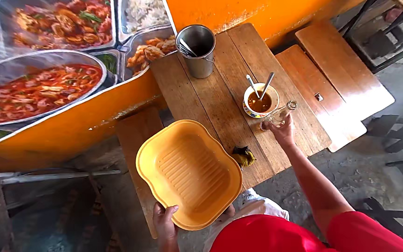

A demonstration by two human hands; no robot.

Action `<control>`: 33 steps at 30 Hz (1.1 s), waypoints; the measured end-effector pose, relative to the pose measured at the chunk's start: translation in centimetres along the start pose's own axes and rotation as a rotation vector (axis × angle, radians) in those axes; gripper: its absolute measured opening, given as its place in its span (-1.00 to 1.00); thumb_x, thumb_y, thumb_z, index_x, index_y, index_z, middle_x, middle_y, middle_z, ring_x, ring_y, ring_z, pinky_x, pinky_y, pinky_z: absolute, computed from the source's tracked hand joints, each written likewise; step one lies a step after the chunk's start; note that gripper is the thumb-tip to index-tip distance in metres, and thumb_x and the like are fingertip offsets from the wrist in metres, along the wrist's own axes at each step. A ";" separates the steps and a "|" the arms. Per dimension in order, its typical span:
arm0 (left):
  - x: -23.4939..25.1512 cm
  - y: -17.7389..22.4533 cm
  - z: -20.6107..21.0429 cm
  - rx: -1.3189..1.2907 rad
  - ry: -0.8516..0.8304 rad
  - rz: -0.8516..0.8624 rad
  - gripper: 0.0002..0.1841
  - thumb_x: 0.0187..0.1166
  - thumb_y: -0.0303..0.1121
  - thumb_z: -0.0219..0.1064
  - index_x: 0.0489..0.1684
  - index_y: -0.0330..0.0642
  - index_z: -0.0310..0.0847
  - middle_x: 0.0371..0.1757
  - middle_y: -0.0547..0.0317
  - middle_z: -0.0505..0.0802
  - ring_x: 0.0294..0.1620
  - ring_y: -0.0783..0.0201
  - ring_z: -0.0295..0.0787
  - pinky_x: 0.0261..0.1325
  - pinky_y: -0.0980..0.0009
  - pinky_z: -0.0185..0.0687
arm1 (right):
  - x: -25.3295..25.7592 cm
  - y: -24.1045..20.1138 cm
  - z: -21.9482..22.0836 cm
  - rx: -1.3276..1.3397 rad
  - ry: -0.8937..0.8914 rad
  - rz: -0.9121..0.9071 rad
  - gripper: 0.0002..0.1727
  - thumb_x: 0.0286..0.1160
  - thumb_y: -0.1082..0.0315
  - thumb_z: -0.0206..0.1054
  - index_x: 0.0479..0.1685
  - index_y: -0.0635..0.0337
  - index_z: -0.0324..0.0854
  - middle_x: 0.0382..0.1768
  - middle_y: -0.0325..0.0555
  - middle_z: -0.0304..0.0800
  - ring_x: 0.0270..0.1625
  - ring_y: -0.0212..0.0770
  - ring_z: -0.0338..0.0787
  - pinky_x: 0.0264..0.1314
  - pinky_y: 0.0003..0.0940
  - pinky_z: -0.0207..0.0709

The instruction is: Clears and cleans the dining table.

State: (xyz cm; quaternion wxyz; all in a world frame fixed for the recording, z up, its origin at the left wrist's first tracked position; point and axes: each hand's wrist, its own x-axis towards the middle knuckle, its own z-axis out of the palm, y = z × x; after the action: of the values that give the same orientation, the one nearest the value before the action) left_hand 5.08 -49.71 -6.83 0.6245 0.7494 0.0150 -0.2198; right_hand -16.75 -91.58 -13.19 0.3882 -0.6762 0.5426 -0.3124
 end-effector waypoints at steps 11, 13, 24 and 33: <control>0.0 -0.9 -0.3 0.165 0.017 -0.074 -0.34 0.00 -0.57 0.32 0.33 -0.38 0.45 -0.03 0.15 0.81 -0.09 0.51 0.81 -0.04 0.49 0.78 | 1.7 -8.9 9.1 -0.131 -0.226 -0.096 -0.15 0.37 0.10 0.59 0.58 0.41 0.34 0.32 0.31 0.72 0.37 0.21 0.76 0.48 0.17 0.58; -0.3 -1.0 -0.2 0.213 0.022 -0.112 -0.34 0.04 -0.60 0.33 0.35 -0.39 0.46 0.01 0.07 0.80 -0.08 0.46 0.80 -0.03 0.45 0.76 | 3.7 -11.0 11.9 -0.123 -0.234 -0.080 -0.13 0.36 0.10 0.59 0.62 0.35 0.32 0.34 0.27 0.72 0.37 0.20 0.76 0.47 0.17 0.58; -0.7 -1.6 0.4 0.219 0.068 -0.155 -0.38 0.04 -0.64 0.33 0.29 -0.43 0.48 -0.03 0.05 0.79 -0.09 0.45 0.78 -0.04 0.46 0.75 | 6.8 -11.3 15.9 -0.020 -0.259 -0.222 0.15 0.30 0.18 0.64 0.86 0.32 -0.07 0.71 0.35 0.28 0.70 0.23 0.42 0.71 0.09 0.36; 0.2 -2.0 0.2 0.207 0.027 -0.121 -0.42 0.05 -0.57 0.32 0.24 -0.39 0.49 -0.07 0.10 0.81 -0.11 0.46 0.81 -0.07 0.46 0.78 | 1.5 0.0 6.2 0.418 0.139 0.638 -0.41 0.73 0.44 0.11 0.72 0.38 0.10 0.34 0.33 0.60 0.07 0.00 0.83 0.14 -0.15 0.74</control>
State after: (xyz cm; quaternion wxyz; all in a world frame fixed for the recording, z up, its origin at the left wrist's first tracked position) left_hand 4.60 -49.53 -8.82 0.5291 0.8104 0.0462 -0.2473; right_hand -11.23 -91.86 -16.30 0.5574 -0.3571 0.6754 -0.3250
